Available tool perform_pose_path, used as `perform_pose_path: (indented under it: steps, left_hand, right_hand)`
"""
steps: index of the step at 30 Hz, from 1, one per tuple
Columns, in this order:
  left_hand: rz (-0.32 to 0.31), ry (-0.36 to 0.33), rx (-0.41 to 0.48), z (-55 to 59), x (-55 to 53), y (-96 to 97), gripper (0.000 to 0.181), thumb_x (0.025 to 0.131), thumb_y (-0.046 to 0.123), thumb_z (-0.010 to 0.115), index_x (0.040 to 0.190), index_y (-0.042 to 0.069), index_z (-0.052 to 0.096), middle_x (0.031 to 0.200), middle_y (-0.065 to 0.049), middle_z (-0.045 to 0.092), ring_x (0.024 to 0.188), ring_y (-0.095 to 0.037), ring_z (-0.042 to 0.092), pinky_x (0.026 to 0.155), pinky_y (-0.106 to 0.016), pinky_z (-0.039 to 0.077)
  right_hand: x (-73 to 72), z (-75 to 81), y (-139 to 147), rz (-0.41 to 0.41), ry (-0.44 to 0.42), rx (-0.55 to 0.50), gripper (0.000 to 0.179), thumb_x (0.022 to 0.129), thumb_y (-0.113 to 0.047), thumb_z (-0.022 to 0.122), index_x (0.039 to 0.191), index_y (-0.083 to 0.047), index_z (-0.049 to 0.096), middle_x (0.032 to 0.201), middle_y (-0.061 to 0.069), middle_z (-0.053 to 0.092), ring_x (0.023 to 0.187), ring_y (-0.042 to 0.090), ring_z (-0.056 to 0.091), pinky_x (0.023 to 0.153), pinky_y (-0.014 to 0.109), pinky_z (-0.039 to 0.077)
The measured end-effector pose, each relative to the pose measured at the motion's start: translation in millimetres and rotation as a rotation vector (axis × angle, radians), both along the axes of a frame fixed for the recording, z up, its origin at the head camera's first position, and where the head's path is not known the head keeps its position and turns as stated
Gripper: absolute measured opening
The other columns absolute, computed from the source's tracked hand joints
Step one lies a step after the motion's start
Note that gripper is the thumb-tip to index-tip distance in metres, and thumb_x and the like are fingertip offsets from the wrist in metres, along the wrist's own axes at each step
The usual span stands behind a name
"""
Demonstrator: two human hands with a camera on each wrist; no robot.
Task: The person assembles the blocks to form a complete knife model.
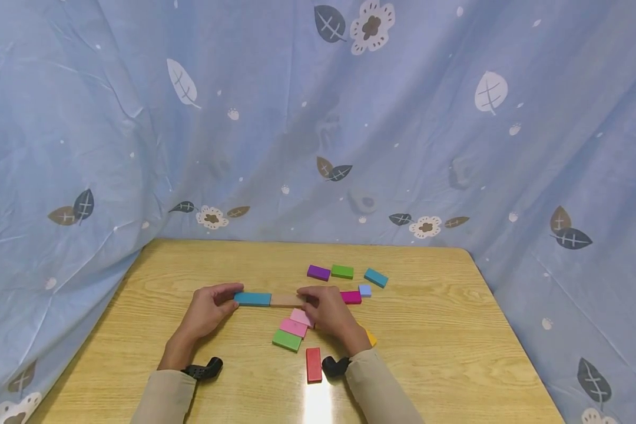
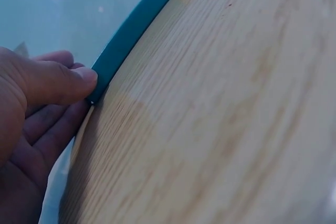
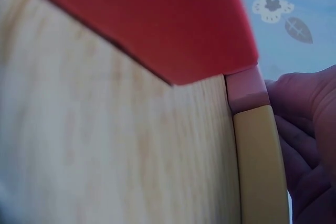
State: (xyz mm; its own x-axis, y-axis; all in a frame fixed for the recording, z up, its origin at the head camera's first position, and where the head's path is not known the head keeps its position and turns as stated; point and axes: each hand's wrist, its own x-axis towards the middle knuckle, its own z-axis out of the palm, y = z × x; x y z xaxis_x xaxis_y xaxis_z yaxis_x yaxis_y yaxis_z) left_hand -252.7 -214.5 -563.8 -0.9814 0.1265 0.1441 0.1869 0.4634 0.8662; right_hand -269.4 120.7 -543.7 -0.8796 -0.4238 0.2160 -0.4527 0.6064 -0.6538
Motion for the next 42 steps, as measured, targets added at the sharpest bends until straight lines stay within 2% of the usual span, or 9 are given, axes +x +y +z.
perform_pose_path:
  steps: [9,19,25,29,33,35,39,42]
  left_hand:
    - [-0.001,0.012,-0.035,0.3,-2.1,0.1,0.044,0.098,-0.003,0.077,0.141,0.007,0.074,0.139,-0.013,0.076,0.131,-0.035,0.073,0.111,-0.053,0.059]
    - [0.005,0.01,-0.005,-0.7,-2.5,-0.1,0.043,0.098,-0.003,0.077,0.139,0.006,0.075,0.139,-0.014,0.076,0.131,-0.036,0.072,0.111,-0.054,0.059]
    - [0.009,-0.009,-0.008,-1.6,-0.7,0.9,0.043,0.098,-0.002,0.077,0.14,0.007,0.075,0.14,-0.012,0.076,0.134,-0.033,0.071,0.114,-0.053,0.057]
    - [0.008,-0.006,-0.01,-2.4,0.3,1.2,0.043,0.098,-0.002,0.077,0.14,0.008,0.075,0.14,-0.011,0.076,0.134,-0.033,0.071,0.114,-0.054,0.057]
    - [0.001,0.012,-0.014,-1.5,-1.1,2.3,0.043,0.098,-0.002,0.077,0.14,0.008,0.075,0.14,-0.012,0.076,0.134,-0.033,0.071,0.115,-0.054,0.056]
    - [0.002,0.021,-0.017,-1.3,-2.0,2.2,0.043,0.098,-0.001,0.077,0.14,0.008,0.075,0.14,-0.011,0.076,0.135,-0.034,0.07,0.115,-0.055,0.056]
    - [0.013,0.008,-0.014,-2.9,-0.5,1.3,0.043,0.098,-0.002,0.077,0.14,0.008,0.075,0.14,-0.011,0.076,0.135,-0.034,0.07,0.116,-0.055,0.055]
    - [0.011,-0.001,-0.007,-5.3,2.2,1.4,0.043,0.098,-0.002,0.077,0.14,0.008,0.075,0.141,-0.011,0.076,0.135,-0.034,0.07,0.116,-0.055,0.055]
  right_hand:
    - [-2.0,-1.8,0.0,0.004,0.027,0.007,0.029,0.098,-0.007,0.082,0.127,-0.01,0.083,0.121,0.003,0.082,0.09,0.008,0.065,0.08,0.023,0.061]
    - [-1.5,-1.7,-0.1,0.006,0.026,-0.017,0.029,0.098,-0.006,0.082,0.126,-0.009,0.083,0.12,0.005,0.082,0.089,0.008,0.066,0.079,0.022,0.061]
    - [-0.6,-2.2,0.3,-0.002,0.007,0.004,0.03,0.098,-0.008,0.082,0.128,-0.011,0.082,0.122,0.004,0.082,0.093,0.008,0.068,0.081,0.024,0.061]
    - [-1.7,2.6,6.3,0.011,-0.039,-0.019,0.034,0.099,-0.01,0.081,0.133,-0.009,0.08,0.126,0.006,0.081,0.104,0.017,0.076,0.086,0.029,0.066]
    - [-10.3,12.8,23.3,-0.065,-0.063,-0.123,0.037,0.1,-0.012,0.08,0.136,-0.006,0.077,0.132,0.011,0.079,0.121,0.033,0.078,0.096,0.044,0.068]
    - [-17.5,16.6,34.0,-0.121,-0.044,-0.165,0.036,0.1,-0.013,0.08,0.136,-0.005,0.077,0.132,0.013,0.079,0.121,0.036,0.077,0.098,0.049,0.067]
    - [-28.9,15.2,53.3,-0.197,-0.04,-0.194,0.034,0.1,-0.012,0.08,0.133,-0.004,0.078,0.127,0.013,0.081,0.115,0.034,0.079,0.1,0.05,0.066]
    - [-33.0,8.3,63.2,-0.218,-0.072,-0.18,0.033,0.099,-0.012,0.081,0.131,-0.005,0.079,0.125,0.011,0.082,0.112,0.03,0.08,0.099,0.047,0.067]
